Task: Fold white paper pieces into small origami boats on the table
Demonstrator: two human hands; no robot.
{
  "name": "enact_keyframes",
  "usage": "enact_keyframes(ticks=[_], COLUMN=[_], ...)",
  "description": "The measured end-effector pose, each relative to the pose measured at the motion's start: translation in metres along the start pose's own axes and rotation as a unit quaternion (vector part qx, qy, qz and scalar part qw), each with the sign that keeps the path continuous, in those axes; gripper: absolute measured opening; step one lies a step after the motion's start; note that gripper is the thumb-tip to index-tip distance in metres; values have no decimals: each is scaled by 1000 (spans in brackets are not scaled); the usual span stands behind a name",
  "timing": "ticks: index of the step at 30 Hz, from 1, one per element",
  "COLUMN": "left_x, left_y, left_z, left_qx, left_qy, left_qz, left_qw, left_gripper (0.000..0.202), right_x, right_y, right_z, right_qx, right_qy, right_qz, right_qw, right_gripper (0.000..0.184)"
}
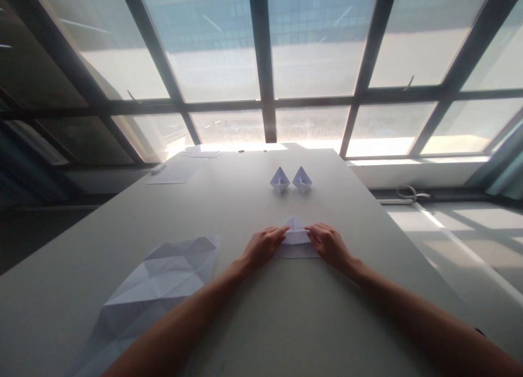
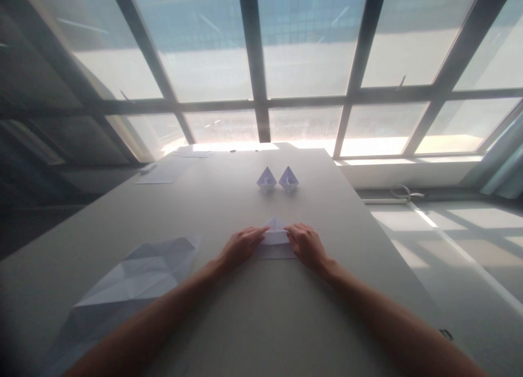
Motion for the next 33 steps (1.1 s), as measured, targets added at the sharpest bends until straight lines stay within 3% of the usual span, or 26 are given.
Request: enact_keyframes(ticks=[9, 14, 17, 20, 24, 33], left_x=[3, 1, -2, -3, -3, -4], left_y=[-4, 24, 37, 40, 39, 39], left_z=[1, -14, -15, -14, -11, 12], left_qx=[73, 32, 45, 73, 98, 120], left_qy=[10, 81, 74, 61, 50, 6], left_qz=[-36, 64, 111, 122, 124, 103], left_qw=[997, 994, 990, 988, 986, 987], left_gripper=[30, 42, 53, 62, 68, 74], right_x=[1, 0, -4, -8, -11, -10], right_y=[3, 12, 26, 42, 55, 58], right_z=[-11, 14, 29, 36, 31, 4], right_qx=[-90, -97, -77, -76, -86, -112], right_qy=[49, -3, -29, -38, -45, 10], right_qz=[15, 41, 68, 100, 135, 137], right_qw=[995, 994, 994, 991, 986, 984], right_gripper=[27, 29, 39, 53, 61, 72])
Point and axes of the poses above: each hand's wrist, its own x-axis towards the middle knuckle, its own y-axis out of the palm, z = x × y, the point moved 10 cm from there along x, towards the middle knuckle, and after that the axes turned 10 degrees about -x, right-handed, at the moved point
